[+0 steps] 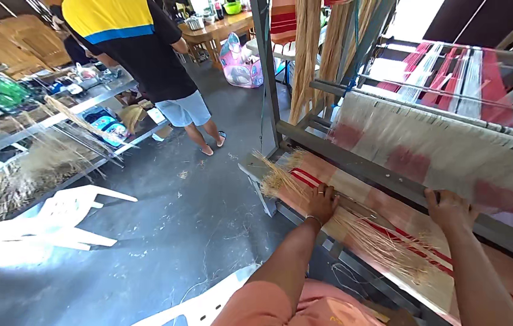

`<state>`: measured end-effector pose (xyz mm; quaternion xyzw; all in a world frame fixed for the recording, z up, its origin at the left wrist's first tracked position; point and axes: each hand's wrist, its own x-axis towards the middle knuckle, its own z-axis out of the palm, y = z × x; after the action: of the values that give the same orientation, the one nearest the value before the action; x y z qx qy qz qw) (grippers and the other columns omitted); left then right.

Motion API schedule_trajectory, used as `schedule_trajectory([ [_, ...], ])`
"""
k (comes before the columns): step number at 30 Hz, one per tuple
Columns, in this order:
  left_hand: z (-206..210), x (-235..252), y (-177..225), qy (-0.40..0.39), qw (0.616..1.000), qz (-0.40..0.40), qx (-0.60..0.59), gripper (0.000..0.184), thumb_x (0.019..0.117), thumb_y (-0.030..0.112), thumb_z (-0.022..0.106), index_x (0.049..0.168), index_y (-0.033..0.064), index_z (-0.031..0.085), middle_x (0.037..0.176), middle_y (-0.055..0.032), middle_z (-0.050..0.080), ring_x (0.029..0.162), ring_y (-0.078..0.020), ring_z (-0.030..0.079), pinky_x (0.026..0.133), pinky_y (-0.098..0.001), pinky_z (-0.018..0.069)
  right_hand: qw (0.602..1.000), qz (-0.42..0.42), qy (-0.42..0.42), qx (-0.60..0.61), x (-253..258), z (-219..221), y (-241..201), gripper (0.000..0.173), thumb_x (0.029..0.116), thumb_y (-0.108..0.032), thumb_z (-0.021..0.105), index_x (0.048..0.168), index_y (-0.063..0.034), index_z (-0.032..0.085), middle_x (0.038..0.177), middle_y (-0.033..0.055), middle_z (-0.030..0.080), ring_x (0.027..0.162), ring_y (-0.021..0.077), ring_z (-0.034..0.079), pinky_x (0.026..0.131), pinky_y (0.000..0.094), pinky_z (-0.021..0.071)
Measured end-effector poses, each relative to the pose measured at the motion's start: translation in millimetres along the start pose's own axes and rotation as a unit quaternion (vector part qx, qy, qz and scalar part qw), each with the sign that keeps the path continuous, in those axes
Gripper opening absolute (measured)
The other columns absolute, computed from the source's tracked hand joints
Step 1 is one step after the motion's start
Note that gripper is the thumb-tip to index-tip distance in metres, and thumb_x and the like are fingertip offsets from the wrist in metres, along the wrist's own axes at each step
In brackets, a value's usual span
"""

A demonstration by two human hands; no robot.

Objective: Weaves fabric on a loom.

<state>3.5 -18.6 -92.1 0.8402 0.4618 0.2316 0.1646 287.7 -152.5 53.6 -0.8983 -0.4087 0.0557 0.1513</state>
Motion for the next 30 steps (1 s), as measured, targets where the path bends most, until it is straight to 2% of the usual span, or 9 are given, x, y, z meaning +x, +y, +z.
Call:
schedule_trajectory([
  [4,-1.2,1.8,3.6,-0.013,1.000,-0.007,0.019,0.053,0.1051,0.050,0.040,0.142,0.0167,0.060,0.150,-0.0169,0.052,0.132,-0.0367,0.054,0.109,-0.0525,0.0428,1.000,-0.009,0.018,0.003,1.7,6.1,7.9,0.068,0.1095,-0.053,0.032,0.135,0.0045,0.058,0.143,0.0307,0.054,0.141,0.0475,0.043,0.120,0.0661,0.0191],
  [8,2.9,1.2,1.3,0.006,1.000,-0.004,0.023,0.052,0.1042,0.050,0.042,0.140,0.0171,0.061,0.148,-0.0161,0.054,0.130,-0.0352,0.055,0.108,-0.0504,0.0443,0.998,-0.020,0.051,-0.004,1.5,15.2,11.7,0.069,0.1093,-0.054,0.030,0.132,0.0046,0.059,0.140,0.0305,0.056,0.139,0.0470,0.045,0.119,0.0662,0.0204],
  [13,4.9,1.3,3.1,0.014,0.999,-0.003,0.030,0.051,0.1045,0.049,0.041,0.139,0.0173,0.062,0.146,-0.0163,0.055,0.129,-0.0360,0.055,0.107,-0.0522,0.0438,0.998,-0.029,0.064,0.000,-0.1,15.5,13.4,0.069,0.1092,-0.053,0.029,0.130,0.0050,0.060,0.137,0.0299,0.058,0.137,0.0474,0.047,0.118,0.0659,0.0211],
  [17,-1.8,5.1,0.7,-0.015,0.999,-0.009,0.041,0.050,0.1052,0.047,0.043,0.140,0.0169,0.062,0.147,-0.0177,0.055,0.134,-0.0379,0.053,0.113,-0.0555,0.0391,0.999,-0.033,0.043,0.008,-4.7,4.4,2.7,0.068,0.1103,-0.049,0.032,0.134,0.0097,0.057,0.139,0.0357,0.054,0.138,0.0516,0.045,0.119,0.0676,0.0193],
  [20,16.1,1.4,-5.3,0.004,0.998,0.011,0.054,0.049,0.1049,0.048,0.045,0.140,0.0178,0.061,0.146,-0.0177,0.054,0.132,-0.0376,0.054,0.110,-0.0560,0.0421,0.999,-0.024,0.046,-0.002,1.5,16.2,17.4,0.072,0.1083,-0.056,0.027,0.135,0.0033,0.058,0.140,0.0302,0.056,0.138,0.0477,0.046,0.119,0.0666,0.0207],
  [23,19.8,3.6,-7.5,0.026,0.998,0.020,0.044,0.046,0.1052,0.045,0.046,0.138,0.0167,0.060,0.145,-0.0165,0.054,0.132,-0.0362,0.053,0.110,-0.0551,0.0431,0.998,-0.034,0.061,-0.007,8.4,21.3,23.5,0.073,0.1077,-0.058,0.027,0.132,0.0028,0.059,0.135,0.0296,0.059,0.134,0.0479,0.049,0.117,0.0678,0.0235],
  [26,21.3,3.9,-8.7,0.039,0.998,0.026,0.037,0.046,0.1059,0.044,0.045,0.139,0.0160,0.059,0.145,-0.0163,0.054,0.133,-0.0354,0.052,0.110,-0.0545,0.0433,0.998,-0.025,0.054,-0.008,17.2,20.0,22.6,0.073,0.1074,-0.059,0.028,0.131,0.0019,0.060,0.135,0.0277,0.060,0.135,0.0456,0.049,0.118,0.0661,0.0222],
  [30,20.9,4.6,-8.0,0.060,0.997,0.043,0.038,0.045,0.1063,0.045,0.046,0.137,0.0159,0.061,0.140,-0.0183,0.055,0.124,-0.0377,0.056,0.102,-0.0543,0.0472,0.998,-0.024,0.059,-0.006,48.7,20.6,30.3,0.073,0.1067,-0.060,0.027,0.132,0.0003,0.060,0.135,0.0259,0.060,0.136,0.0441,0.049,0.119,0.0656,0.0218],
])
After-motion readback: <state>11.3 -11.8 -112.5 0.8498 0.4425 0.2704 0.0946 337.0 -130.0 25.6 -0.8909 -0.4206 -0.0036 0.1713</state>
